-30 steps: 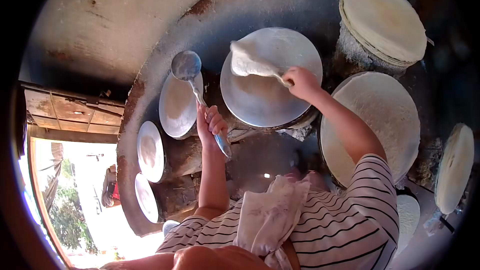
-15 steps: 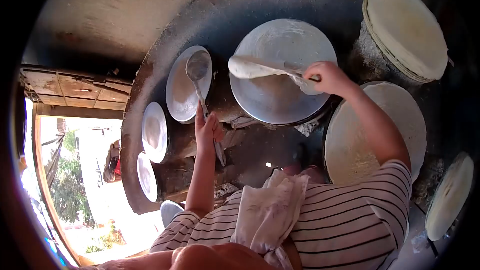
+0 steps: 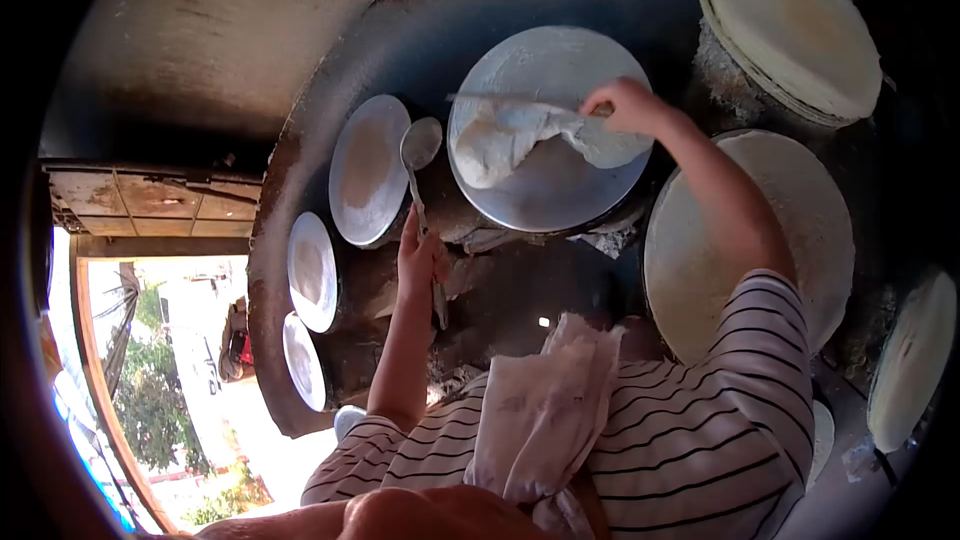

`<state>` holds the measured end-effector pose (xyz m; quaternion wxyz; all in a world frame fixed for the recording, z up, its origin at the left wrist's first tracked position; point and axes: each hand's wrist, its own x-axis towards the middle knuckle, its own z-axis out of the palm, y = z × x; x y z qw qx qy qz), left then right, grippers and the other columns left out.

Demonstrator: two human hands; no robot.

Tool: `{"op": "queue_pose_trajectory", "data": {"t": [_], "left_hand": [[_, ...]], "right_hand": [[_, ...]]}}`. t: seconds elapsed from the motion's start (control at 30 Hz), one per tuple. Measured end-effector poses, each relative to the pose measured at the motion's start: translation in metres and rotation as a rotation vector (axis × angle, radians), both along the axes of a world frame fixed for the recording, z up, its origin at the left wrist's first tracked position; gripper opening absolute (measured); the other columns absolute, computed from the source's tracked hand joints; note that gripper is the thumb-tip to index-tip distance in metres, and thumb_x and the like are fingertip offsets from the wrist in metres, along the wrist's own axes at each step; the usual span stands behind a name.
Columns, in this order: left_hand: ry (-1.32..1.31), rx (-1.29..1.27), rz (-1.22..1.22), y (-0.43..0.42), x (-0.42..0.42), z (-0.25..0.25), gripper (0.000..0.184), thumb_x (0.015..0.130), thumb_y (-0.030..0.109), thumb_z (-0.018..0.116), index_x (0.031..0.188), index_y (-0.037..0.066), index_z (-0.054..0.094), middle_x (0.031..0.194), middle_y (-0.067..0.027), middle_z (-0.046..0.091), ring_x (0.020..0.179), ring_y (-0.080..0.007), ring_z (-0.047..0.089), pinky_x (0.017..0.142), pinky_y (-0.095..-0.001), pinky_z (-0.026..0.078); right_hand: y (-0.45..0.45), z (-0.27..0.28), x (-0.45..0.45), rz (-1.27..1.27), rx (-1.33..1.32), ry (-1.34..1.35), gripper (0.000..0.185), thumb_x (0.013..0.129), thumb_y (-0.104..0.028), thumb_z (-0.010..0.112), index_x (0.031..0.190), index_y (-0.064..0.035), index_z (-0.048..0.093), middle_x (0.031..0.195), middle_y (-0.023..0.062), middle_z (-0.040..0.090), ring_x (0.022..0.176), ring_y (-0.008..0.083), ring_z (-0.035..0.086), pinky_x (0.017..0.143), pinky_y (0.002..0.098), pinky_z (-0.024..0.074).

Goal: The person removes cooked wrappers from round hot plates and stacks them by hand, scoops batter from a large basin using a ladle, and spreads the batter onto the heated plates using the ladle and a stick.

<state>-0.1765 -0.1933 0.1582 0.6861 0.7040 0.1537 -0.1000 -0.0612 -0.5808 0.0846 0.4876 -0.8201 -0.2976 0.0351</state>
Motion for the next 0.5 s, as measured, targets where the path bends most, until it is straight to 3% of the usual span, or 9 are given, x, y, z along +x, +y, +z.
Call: {"op": "queue_pose_trajectory", "data": {"t": [0.07,0.17,0.2,0.23,0.27,0.3,0.37,0.43,0.5], "left_hand": [[0.046,-0.029,0.023,-0.010,-0.013,0.011,0.055,0.095,0.008,0.043,0.145,0.025,0.028,0.059,0.0040,0.034,0.040,-0.0049,0.030,0.034,-0.0216,0.028],[0.141,-0.157,0.036,0.006,-0.037,0.021,0.050,0.097,0.011,0.042,0.143,0.030,0.031,0.061,0.0041,0.032,0.041,-0.0044,0.028,0.034,-0.0198,0.026],[0.147,-0.267,0.043,0.008,-0.032,0.021,0.048,0.098,0.011,0.041,0.141,0.030,0.033,0.062,0.0039,0.032,0.041,-0.0042,0.028,0.034,-0.0192,0.026],[0.155,-0.375,0.046,0.008,-0.027,0.021,0.046,0.098,0.011,0.041,0.140,0.030,0.035,0.063,0.0038,0.032,0.041,-0.0039,0.028,0.034,-0.0186,0.026],[0.174,-0.667,0.025,0.007,-0.018,0.013,0.038,0.099,0.013,0.040,0.134,0.028,0.042,0.066,0.0037,0.033,0.043,-0.0030,0.029,0.035,-0.0169,0.026],[0.176,-0.791,0.044,0.006,-0.021,0.010,0.041,0.099,0.012,0.040,0.136,0.029,0.038,0.067,0.0034,0.033,0.042,-0.0027,0.028,0.034,-0.0164,0.026],[0.178,-1.034,0.045,0.000,-0.008,0.008,0.047,0.099,0.012,0.039,0.141,0.030,0.030,0.067,0.0028,0.033,0.042,-0.0021,0.027,0.034,-0.0154,0.026],[0.153,-1.027,-0.022,0.008,-0.019,0.021,0.048,0.099,0.013,0.038,0.143,0.030,0.027,0.067,0.0022,0.033,0.042,-0.0027,0.027,0.033,-0.0153,0.025],[0.047,-0.900,-0.151,0.028,-0.029,0.046,0.048,0.099,0.013,0.038,0.143,0.027,0.026,0.067,0.0018,0.031,0.042,-0.0029,0.029,0.033,-0.0153,0.024]], "right_hand": [[0.005,0.021,-0.007,0.021,-0.058,-0.086,0.036,0.059,0.006,0.062,0.093,-0.0026,0.070,0.086,0.0090,0.068,0.067,0.0170,0.059,0.059,0.0282,0.0453],[-0.055,0.040,-0.042,-0.046,-0.192,0.282,0.041,0.057,0.006,0.063,0.096,-0.0046,0.071,0.088,0.0097,0.067,0.078,0.0219,0.062,0.069,0.0312,0.0480],[-0.059,0.027,-0.048,-0.182,-0.155,0.323,0.040,0.056,0.008,0.061,0.093,-0.0035,0.070,0.090,0.0102,0.066,0.090,0.0252,0.061,0.076,0.0318,0.0483],[-0.047,0.014,-0.053,-0.199,-0.090,0.216,0.038,0.056,0.008,0.061,0.092,-0.0030,0.070,0.092,0.0099,0.066,0.090,0.0253,0.061,0.077,0.0321,0.0483],[-0.033,0.001,-0.056,-0.221,-0.022,0.102,0.037,0.056,0.008,0.061,0.091,-0.0026,0.069,0.093,0.0096,0.065,0.090,0.0254,0.061,0.078,0.0324,0.0483],[-0.022,-0.003,-0.058,-0.245,0.051,-0.020,0.036,0.057,0.008,0.061,0.090,-0.0022,0.069,0.094,0.0092,0.065,0.090,0.0255,0.061,0.078,0.0327,0.0484],[-0.010,0.014,-0.080,-0.174,-0.162,-0.154,0.030,0.059,0.008,0.061,0.087,-0.0015,0.068,0.097,0.0084,0.065,0.095,0.0271,0.059,0.082,0.0343,0.0474],[-0.022,0.013,-0.119,-0.179,-0.237,-0.253,0.030,0.060,0.008,0.062,0.086,-0.0027,0.069,0.096,0.0080,0.064,0.093,0.0294,0.057,0.082,0.0359,0.0473],[-0.028,0.040,-0.185,-0.278,-0.385,-0.348,0.029,0.063,0.010,0.062,0.089,-0.0026,0.068,0.094,0.0073,0.065,0.084,0.0235,0.059,0.075,0.0338,0.0489]]}}
